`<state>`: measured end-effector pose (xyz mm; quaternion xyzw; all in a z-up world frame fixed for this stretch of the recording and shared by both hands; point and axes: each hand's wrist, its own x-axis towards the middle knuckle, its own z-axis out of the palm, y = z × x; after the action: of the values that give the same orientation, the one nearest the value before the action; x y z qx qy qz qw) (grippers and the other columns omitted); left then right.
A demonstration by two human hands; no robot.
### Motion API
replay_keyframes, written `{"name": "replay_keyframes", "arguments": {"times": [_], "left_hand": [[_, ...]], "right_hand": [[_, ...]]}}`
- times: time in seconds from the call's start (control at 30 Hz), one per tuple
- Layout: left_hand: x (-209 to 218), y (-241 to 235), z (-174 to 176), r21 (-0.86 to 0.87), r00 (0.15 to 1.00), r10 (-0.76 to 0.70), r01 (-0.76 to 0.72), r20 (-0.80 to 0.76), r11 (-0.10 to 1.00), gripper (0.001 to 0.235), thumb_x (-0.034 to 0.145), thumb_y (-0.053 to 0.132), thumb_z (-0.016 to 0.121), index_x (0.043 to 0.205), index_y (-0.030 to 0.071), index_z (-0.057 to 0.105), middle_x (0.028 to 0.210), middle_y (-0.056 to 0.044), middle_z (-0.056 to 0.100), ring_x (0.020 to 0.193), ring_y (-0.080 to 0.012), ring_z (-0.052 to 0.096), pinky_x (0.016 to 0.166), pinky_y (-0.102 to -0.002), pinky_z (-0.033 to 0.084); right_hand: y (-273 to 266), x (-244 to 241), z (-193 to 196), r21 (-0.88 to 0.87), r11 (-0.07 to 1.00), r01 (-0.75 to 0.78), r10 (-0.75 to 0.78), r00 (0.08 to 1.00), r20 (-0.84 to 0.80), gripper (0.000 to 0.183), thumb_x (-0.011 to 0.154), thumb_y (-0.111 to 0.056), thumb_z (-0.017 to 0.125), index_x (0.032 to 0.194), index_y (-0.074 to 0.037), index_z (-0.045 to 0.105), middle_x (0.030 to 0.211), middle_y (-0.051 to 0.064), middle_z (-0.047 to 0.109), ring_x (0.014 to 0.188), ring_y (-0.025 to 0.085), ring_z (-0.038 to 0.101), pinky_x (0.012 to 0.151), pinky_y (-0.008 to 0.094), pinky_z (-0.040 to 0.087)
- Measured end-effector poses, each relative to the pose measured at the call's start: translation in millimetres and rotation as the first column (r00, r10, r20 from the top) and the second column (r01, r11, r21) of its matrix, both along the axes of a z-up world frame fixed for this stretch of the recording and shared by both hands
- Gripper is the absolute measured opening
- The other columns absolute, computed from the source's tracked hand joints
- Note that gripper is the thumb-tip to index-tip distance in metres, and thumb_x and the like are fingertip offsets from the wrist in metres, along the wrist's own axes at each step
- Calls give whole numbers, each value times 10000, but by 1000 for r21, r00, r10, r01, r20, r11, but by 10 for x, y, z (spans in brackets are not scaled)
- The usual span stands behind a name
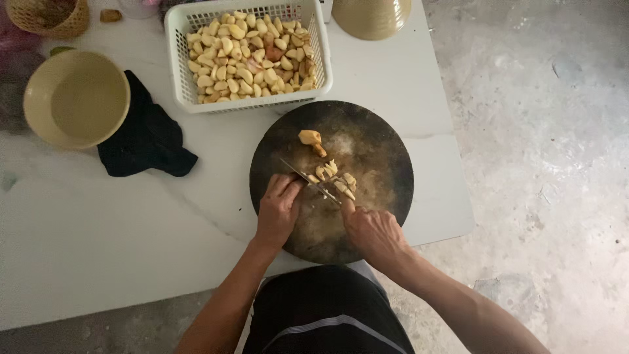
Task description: The person chops peeled garlic cloves and ginger pieces on a round wooden cutting board using a knife. The chopped pieces are gathered and transferred into a white plastic basket containing other peeled garlic cloves.
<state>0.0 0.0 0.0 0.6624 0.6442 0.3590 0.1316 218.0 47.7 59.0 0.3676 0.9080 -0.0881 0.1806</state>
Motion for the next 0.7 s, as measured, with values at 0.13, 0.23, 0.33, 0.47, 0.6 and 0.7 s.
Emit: {"name": "replay_keyframes", "arguments": {"times": [0.13,0.23,0.33,0.47,0.6,0.7], "left_hand": [[4,-1,70,28,1000,-4,4,1,1000,319,842,-135,675,1144,-35,695,1161,-117,671,1071,-310,636,874,-403,587],[4,37,111,96,1000,-14,16,-27,995,290,869,-111,683,1154,-60,683,1190,-137,657,1083,-316,636,878,-409,583],[37,6,146,106,999,-15,20,-46,994,282,880,-106,684,1158,-57,683,1192,-148,642,1092,-316,638,886,-409,584],[13,18,124,79,1000,0,0,-3,997,370,791,-176,651,1134,-42,690,1165,-139,659,1079,-327,633,867,-422,584],[12,5,40,21,998,9,-8,-62,1000,399,741,-197,637,1106,-39,666,1136,-131,649,1087,-321,630,870,-417,592],[17,1,29,14,999,5,-4,-37,1000,367,758,-194,639,1095,-54,677,1124,-148,649,1074,-312,643,865,-404,601]], "right_hand": [[28,-114,-195,-24,999,29,-30,999,-42,99,1058,-62,497,1064,33,524,562,8,565,419,109,552,295,318,448],[156,-275,-305,7,1000,11,-11,1000,-19,84,1008,-65,524,1035,15,516,583,46,598,465,132,590,338,323,463],[167,-261,-264,112,993,29,-5,977,-212,100,970,-82,550,1018,2,523,606,76,618,492,182,614,374,350,461],[50,-88,-70,122,993,3,25,974,-226,235,914,-31,555,1132,44,509,570,65,609,467,196,615,362,365,452],[-57,86,41,-56,998,6,-6,1000,-5,182,976,57,499,1158,53,496,573,2,591,468,112,612,340,309,434],[-57,94,-14,-62,998,10,-10,1000,3,207,972,1,526,1172,39,488,571,26,568,455,116,593,323,306,419]]}}
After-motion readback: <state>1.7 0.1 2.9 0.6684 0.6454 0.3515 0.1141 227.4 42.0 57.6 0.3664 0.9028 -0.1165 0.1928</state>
